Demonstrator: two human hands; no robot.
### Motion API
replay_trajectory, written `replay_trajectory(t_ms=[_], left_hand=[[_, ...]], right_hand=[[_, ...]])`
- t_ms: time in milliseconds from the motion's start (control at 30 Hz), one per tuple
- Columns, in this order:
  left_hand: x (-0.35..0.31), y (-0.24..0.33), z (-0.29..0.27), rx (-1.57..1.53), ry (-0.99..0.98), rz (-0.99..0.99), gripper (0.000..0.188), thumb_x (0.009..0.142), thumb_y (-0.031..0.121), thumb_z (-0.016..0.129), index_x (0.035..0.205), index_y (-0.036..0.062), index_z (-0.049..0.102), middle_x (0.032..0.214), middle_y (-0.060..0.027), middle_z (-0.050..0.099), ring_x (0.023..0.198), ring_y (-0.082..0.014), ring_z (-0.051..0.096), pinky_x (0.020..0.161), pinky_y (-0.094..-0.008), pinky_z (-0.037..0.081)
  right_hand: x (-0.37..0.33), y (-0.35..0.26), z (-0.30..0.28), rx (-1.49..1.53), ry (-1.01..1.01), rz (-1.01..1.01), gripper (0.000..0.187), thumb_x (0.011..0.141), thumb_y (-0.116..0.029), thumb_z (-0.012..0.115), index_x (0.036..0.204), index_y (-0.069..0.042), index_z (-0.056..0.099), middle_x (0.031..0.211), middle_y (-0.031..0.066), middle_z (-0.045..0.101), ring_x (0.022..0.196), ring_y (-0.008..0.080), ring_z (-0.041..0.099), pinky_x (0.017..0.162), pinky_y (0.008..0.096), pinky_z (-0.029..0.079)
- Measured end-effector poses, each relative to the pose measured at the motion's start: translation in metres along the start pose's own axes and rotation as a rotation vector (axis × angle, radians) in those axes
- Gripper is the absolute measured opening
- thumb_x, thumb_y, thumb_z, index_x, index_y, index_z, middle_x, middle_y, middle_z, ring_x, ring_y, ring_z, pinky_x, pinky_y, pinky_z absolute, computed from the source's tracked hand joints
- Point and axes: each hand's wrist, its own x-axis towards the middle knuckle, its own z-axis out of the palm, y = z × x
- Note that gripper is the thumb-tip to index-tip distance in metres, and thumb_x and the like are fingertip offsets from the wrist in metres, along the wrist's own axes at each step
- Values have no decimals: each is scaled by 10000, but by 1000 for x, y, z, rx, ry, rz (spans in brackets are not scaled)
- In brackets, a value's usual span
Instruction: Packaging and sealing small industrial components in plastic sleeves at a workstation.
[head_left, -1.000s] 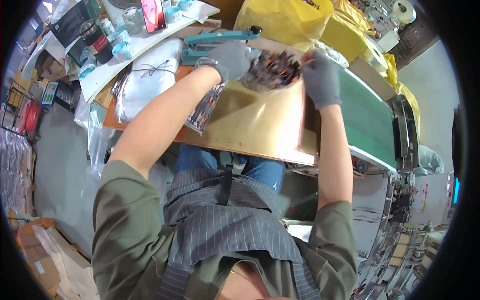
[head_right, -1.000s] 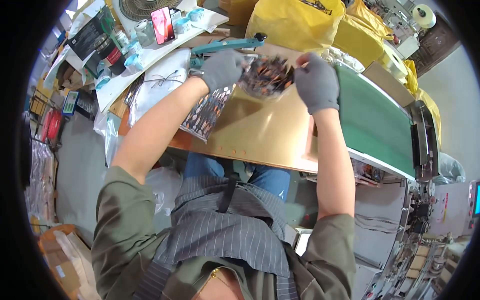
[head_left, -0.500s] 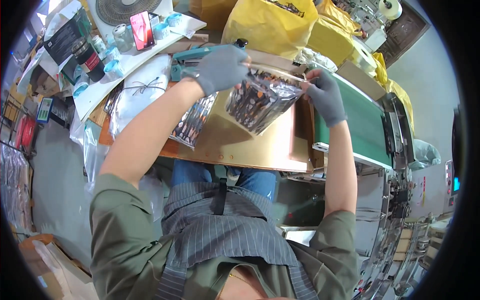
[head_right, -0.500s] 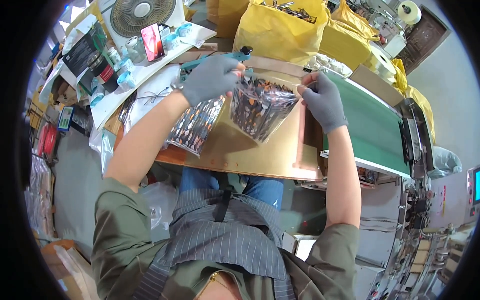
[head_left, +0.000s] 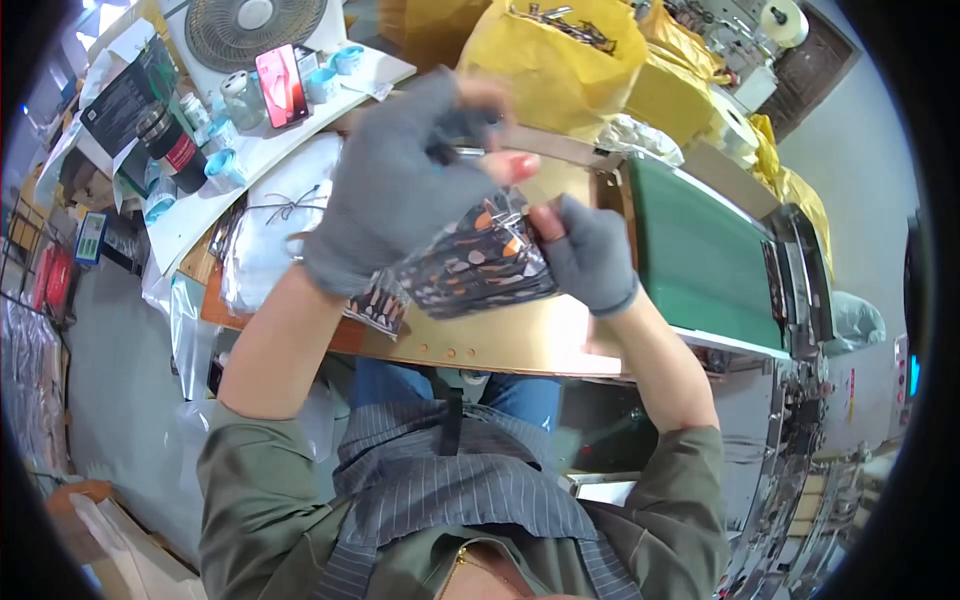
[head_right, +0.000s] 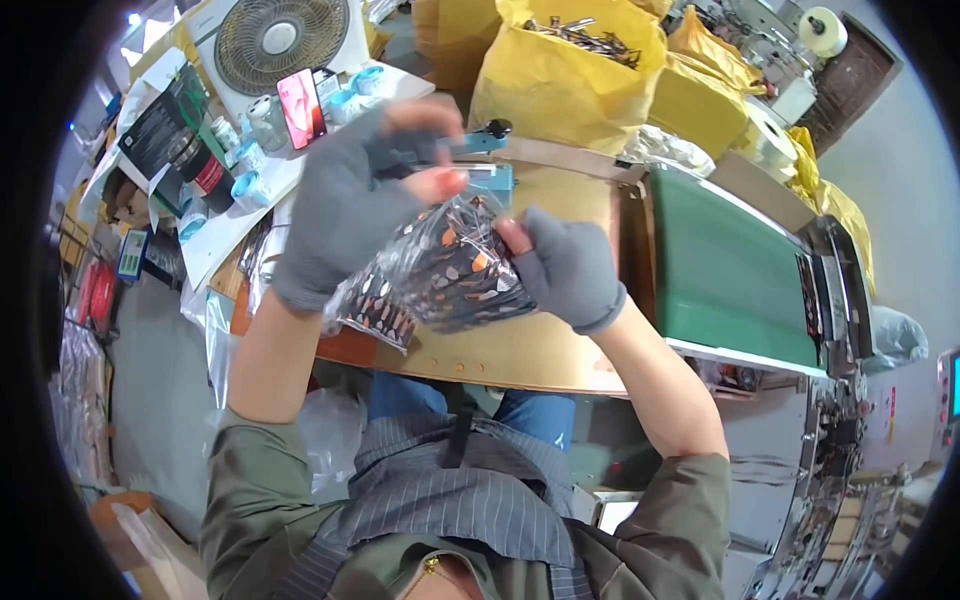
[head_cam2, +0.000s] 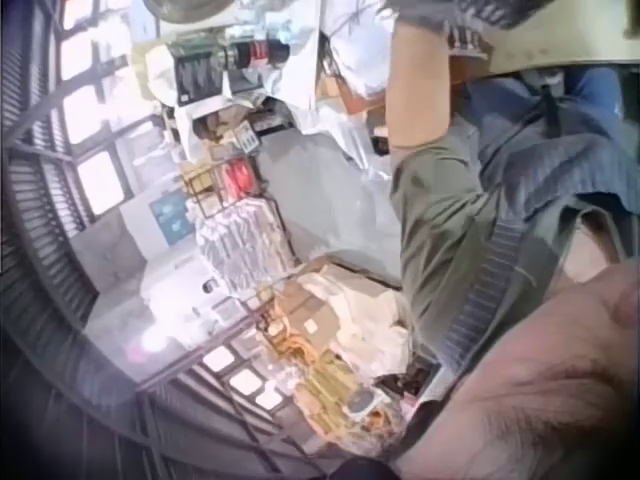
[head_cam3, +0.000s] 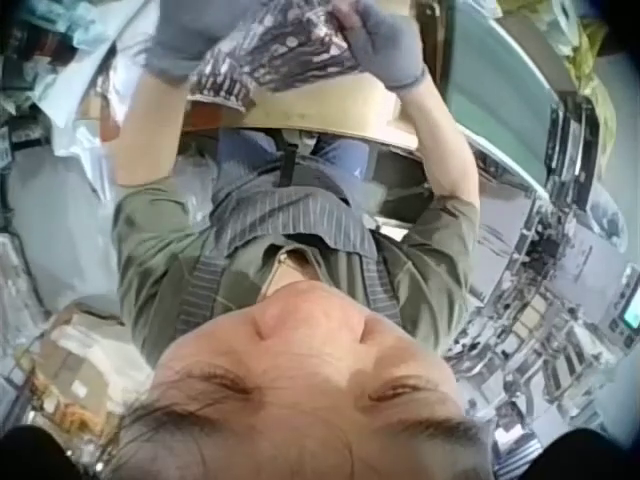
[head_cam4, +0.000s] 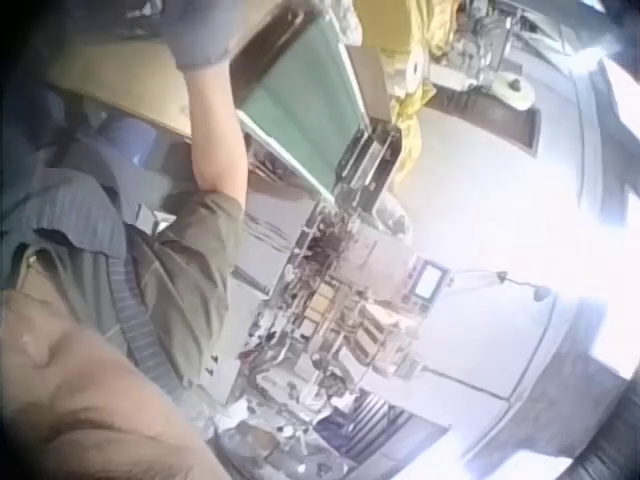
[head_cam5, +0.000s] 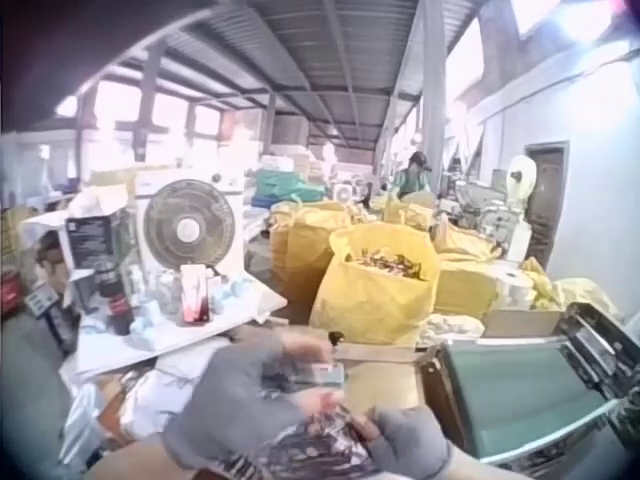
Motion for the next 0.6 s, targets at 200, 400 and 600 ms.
replay_trajectory(t_ms=[200,400,600], left_hand=[[-56,-154,-24,-215,-216,-701,588,665,155,799,1167,-6,539,1051,-52,623,977,-126,556,905,-294,428],[-58,-219,-16,-374,7,-842,584,704,160,751,1214,25,500,1108,-65,594,994,-164,564,879,-310,449],[-49,-301,-63,-345,218,-1082,408,719,206,760,1058,19,630,962,-70,649,841,-179,620,791,-300,479]], right_hand=[[75,71,88,-269,-59,-16,299,890,-307,557,782,-28,555,611,156,574,557,290,591,526,389,441],[146,201,154,-348,253,298,391,855,-419,576,900,-31,581,727,205,610,735,388,605,638,447,462],[202,103,141,-320,41,276,305,809,-340,596,862,-39,598,924,173,621,827,372,603,705,432,483]])
